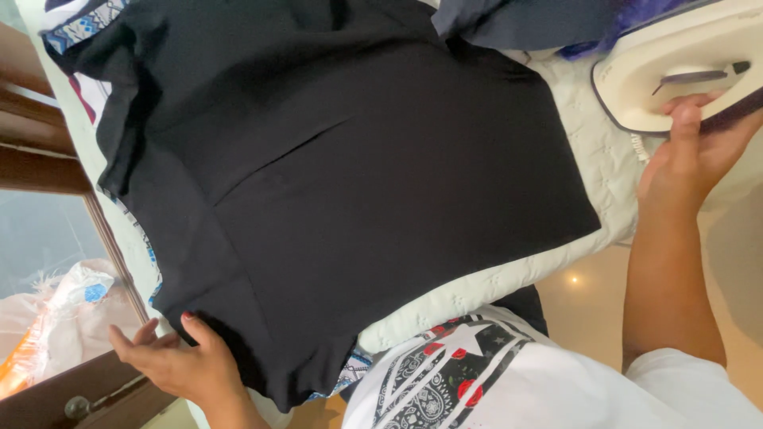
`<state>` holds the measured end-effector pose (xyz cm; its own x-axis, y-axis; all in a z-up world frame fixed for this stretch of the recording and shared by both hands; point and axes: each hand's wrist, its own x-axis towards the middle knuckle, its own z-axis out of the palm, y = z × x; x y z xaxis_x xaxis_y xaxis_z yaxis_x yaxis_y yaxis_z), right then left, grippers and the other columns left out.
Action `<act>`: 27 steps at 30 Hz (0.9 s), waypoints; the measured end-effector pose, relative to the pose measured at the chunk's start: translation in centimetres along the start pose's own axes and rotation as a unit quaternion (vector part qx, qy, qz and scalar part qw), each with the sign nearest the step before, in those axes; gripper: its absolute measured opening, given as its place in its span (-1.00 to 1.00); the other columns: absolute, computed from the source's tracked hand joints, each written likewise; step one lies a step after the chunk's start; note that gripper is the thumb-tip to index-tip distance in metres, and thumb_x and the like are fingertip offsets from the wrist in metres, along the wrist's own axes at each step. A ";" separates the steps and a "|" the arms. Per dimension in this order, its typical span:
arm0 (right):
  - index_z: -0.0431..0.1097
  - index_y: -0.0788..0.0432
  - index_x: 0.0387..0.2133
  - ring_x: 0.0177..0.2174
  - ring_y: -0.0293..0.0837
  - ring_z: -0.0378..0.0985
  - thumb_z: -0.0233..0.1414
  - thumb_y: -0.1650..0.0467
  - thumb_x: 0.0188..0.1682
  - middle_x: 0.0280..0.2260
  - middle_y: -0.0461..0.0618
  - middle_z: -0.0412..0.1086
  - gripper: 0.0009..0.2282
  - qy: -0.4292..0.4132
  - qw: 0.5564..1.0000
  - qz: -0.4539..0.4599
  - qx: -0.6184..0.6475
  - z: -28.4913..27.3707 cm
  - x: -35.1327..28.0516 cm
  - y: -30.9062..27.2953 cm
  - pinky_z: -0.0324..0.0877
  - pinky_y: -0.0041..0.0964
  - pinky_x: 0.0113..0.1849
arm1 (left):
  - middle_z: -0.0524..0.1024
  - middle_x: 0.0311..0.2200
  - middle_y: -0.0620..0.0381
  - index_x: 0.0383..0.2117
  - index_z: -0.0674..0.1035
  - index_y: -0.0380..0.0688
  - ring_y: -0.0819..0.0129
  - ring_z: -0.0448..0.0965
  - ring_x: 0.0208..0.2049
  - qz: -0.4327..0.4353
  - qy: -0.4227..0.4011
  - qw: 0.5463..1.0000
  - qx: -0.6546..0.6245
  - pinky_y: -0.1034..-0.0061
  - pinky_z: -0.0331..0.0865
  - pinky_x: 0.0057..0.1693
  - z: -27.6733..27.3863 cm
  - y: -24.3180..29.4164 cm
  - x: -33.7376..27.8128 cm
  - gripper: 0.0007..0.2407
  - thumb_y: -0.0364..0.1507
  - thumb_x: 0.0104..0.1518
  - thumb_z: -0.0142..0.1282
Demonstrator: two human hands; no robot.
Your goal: The person irons a black garment on a white ironing board using a white and purple iron. They smooth the fabric with their hands, iron different sections, and then fold the garment into a compact stack.
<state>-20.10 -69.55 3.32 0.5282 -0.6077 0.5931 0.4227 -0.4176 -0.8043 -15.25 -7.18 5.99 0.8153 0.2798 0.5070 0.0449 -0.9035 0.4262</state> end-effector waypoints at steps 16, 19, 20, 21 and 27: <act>0.47 0.25 -0.08 -0.12 0.18 0.33 0.17 0.40 0.17 -0.10 0.20 0.26 -0.84 -0.165 0.847 0.026 -0.505 3.1 -5.6 -3.3 0.24 0.11 -0.04 | 0.59 -0.25 0.20 0.02 0.56 -0.15 0.67 0.47 -0.39 -0.435 -0.142 0.797 -0.393 0.83 0.33 -0.20 -0.7 -4.6 -0.5 -0.71 -0.41 0.18 0.20; 0.47 0.22 -0.16 -0.07 0.29 0.33 0.25 0.21 0.17 -0.14 0.17 0.34 -0.70 -0.204 0.790 -0.001 -0.579 4.5 -5.5 -2.4 0.21 0.26 -0.08 | 0.59 -0.11 0.07 0.07 0.53 -0.24 0.43 0.56 -0.12 -0.425 -0.178 0.779 -0.425 0.62 0.40 0.07 -0.7 -2.5 0.9 -0.66 -0.40 0.18 0.14; 0.45 0.24 -0.16 -0.05 0.32 0.33 0.26 0.18 0.14 -0.13 0.21 0.37 -0.66 -0.220 0.778 -0.001 -0.589 5.0 -5.5 -2.1 0.22 0.30 -0.06 | 0.58 -0.03 0.03 0.11 0.51 -0.26 0.36 0.58 -0.01 -0.439 -0.180 0.753 -0.456 0.56 0.40 0.20 -0.4 -2.3 1.5 -0.61 -0.42 0.13 0.15; 0.45 0.24 -0.16 -0.05 0.32 0.33 0.26 0.18 0.14 -0.13 0.21 0.37 -0.66 -0.223 0.780 -0.006 -0.584 4.7 -5.5 -1.1 0.22 0.30 -0.06 | 0.58 -0.03 0.03 0.11 0.51 -0.26 0.36 0.58 -0.01 -0.441 -0.172 0.754 -0.456 0.56 0.40 0.20 -0.1 -2.5 2.1 -0.61 -0.42 0.13 0.15; 0.50 0.22 -0.11 -0.34 0.19 0.57 0.27 0.26 0.23 -0.28 0.13 0.54 -0.75 -0.244 0.826 -0.011 -0.509 3.8 -3.7 1.0 0.39 0.04 -0.23 | 0.60 -0.26 0.12 -0.08 0.56 -0.19 0.43 0.56 -0.25 -0.412 -0.178 0.806 -0.385 0.55 0.47 -0.07 2.1 -4.4 3.9 -0.79 -0.39 0.22 0.18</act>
<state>-18.78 -65.16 0.45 0.8674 -0.3508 0.3529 -0.2693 -0.9273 -0.2599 -11.05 -2.77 4.48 0.8121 0.4476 -0.3744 0.3953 0.0500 0.9172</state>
